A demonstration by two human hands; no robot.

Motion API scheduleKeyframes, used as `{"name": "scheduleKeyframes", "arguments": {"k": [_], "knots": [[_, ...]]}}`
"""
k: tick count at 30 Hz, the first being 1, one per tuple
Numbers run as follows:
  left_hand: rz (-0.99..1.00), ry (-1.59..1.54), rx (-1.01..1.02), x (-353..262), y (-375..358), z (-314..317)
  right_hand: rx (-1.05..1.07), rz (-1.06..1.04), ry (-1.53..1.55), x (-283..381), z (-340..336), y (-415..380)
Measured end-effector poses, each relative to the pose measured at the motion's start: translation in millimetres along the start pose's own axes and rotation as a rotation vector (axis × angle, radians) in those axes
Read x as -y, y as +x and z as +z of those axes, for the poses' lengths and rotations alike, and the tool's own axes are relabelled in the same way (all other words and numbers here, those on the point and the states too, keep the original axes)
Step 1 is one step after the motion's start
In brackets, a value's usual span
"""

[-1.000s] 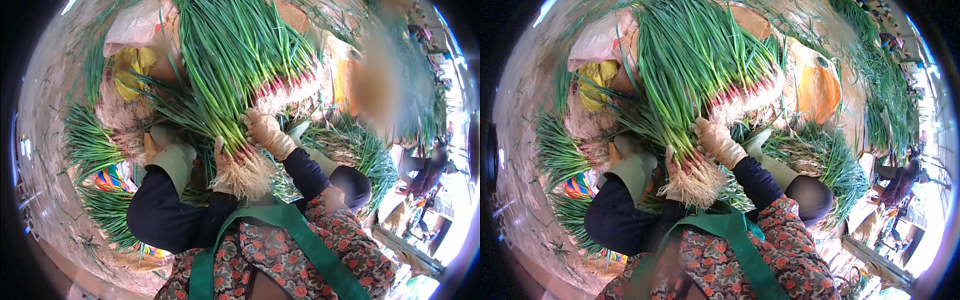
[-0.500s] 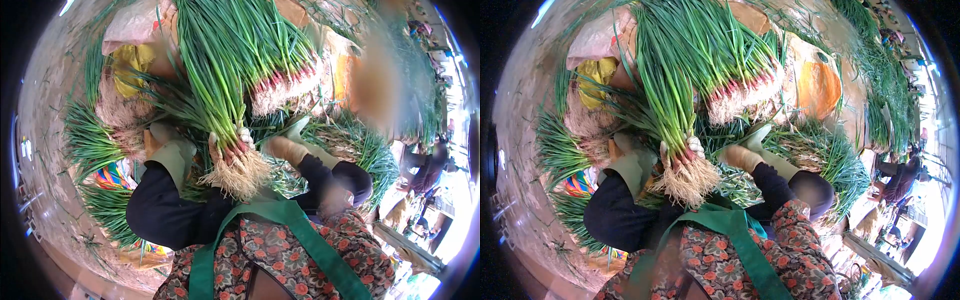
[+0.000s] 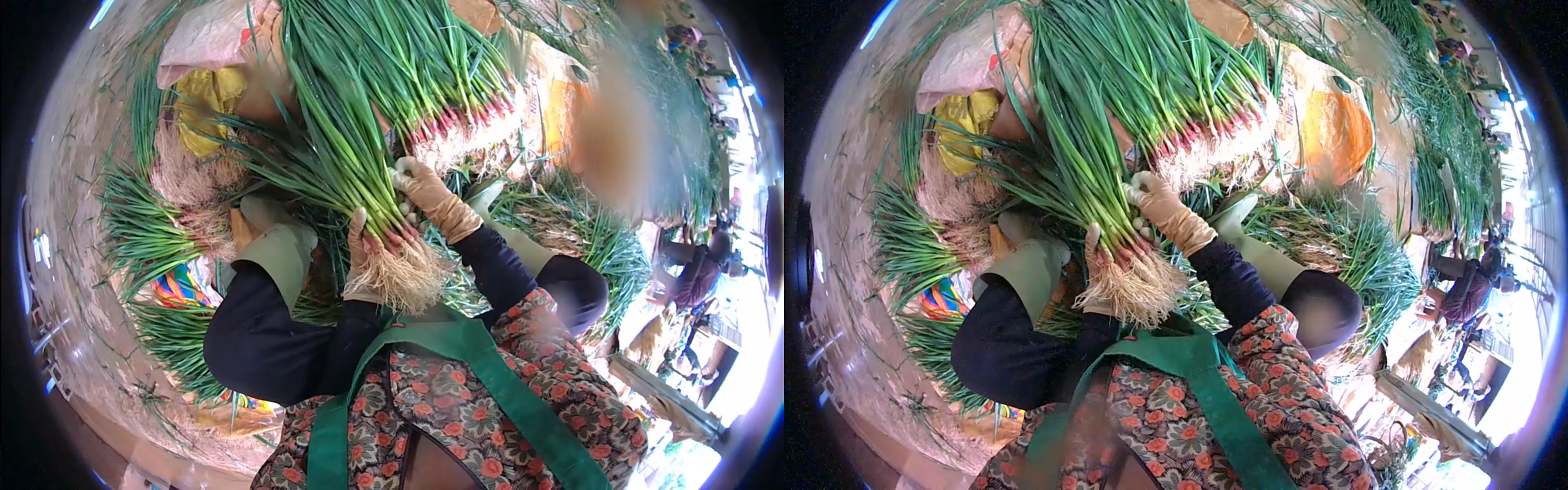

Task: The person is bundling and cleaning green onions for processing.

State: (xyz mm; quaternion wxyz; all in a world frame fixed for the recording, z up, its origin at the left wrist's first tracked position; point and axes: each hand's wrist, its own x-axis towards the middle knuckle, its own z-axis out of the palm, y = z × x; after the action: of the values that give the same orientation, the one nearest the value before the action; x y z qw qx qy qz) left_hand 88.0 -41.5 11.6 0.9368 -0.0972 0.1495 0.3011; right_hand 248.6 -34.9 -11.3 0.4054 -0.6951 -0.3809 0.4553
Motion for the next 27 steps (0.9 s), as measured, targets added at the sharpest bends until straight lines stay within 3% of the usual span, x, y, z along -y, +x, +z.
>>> {"name": "scheduleKeyframes", "arguments": {"k": [1,2,3,5,6,7,9,10,11,13,14,15,17,19,20,21,23,26,27], "knots": [[-0.005,0.134,0.066,-7.0,0.4,-15.5,-0.074,-0.098,0.030,-11.7,6.4,0.6],[-0.003,-0.007,0.118,-6.4,0.5,-7.8,-0.155,-0.070,0.119,-20.9,13.9,-2.2],[-0.007,-0.147,0.170,-0.4,1.2,-1.5,-0.221,-0.157,-0.047,-36.9,12.4,5.1],[0.007,-0.318,0.175,6.5,-1.0,4.4,-0.312,0.113,-0.041,-43.1,-5.5,9.1],[0.028,-0.275,0.134,5.6,-2.4,8.7,-0.183,0.047,-0.214,-59.3,-15.6,6.9],[0.053,-0.237,0.088,4.6,-5.0,10.5,0.174,0.029,-0.445,-65.3,-27.3,5.3],[0.045,-0.193,0.044,4.8,-1.7,1.8,0.520,0.085,-0.712,-13.0,-36.5,-13.3],[0.029,-0.206,0.034,5.9,-0.4,3.2,0.365,0.041,-0.754,-6.5,-37.8,-16.3],[0.019,-0.183,0.018,6.6,0.8,7.6,0.139,-0.048,-0.530,9.9,-37.5,-17.3],[0.003,-0.137,-0.022,7.3,-0.2,12.2,0.073,0.066,-0.082,43.2,-37.4,-13.0],[-0.029,-0.068,0.017,7.4,4.6,3.6,0.125,-0.047,0.041,46.9,-33.5,-9.0],[-0.009,0.044,0.067,4.7,7.3,1.4,0.120,-0.057,-0.424,75.5,-28.6,-12.4],[-0.047,0.099,0.244,2.8,9.5,-2.5,0.154,-0.012,-0.747,86.2,-22.4,-12.5],[-0.013,-0.089,-0.018,7.6,-2.2,21.9,0.109,-0.118,-0.493,50.0,-31.8,-3.0],[0.009,-0.186,-0.150,8.5,-7.2,29.9,0.132,-0.010,-0.404,43.4,-44.1,-4.2],[0.010,-0.187,-0.104,7.3,-6.8,26.2,0.145,0.098,-0.317,37.8,-56.3,-5.4],[0.002,-0.188,-0.009,6.4,-0.9,17.0,0.102,-0.498,-1.178,8.5,-89.4,-11.3],[-0.040,-0.069,0.076,4.7,1.5,8.8,0.459,0.052,-1.313,-39.6,-102.4,-27.2],[-0.071,-0.029,0.124,3.6,2.4,7.1,0.554,0.113,-1.292,-23.7,-98.9,-39.1]]}}
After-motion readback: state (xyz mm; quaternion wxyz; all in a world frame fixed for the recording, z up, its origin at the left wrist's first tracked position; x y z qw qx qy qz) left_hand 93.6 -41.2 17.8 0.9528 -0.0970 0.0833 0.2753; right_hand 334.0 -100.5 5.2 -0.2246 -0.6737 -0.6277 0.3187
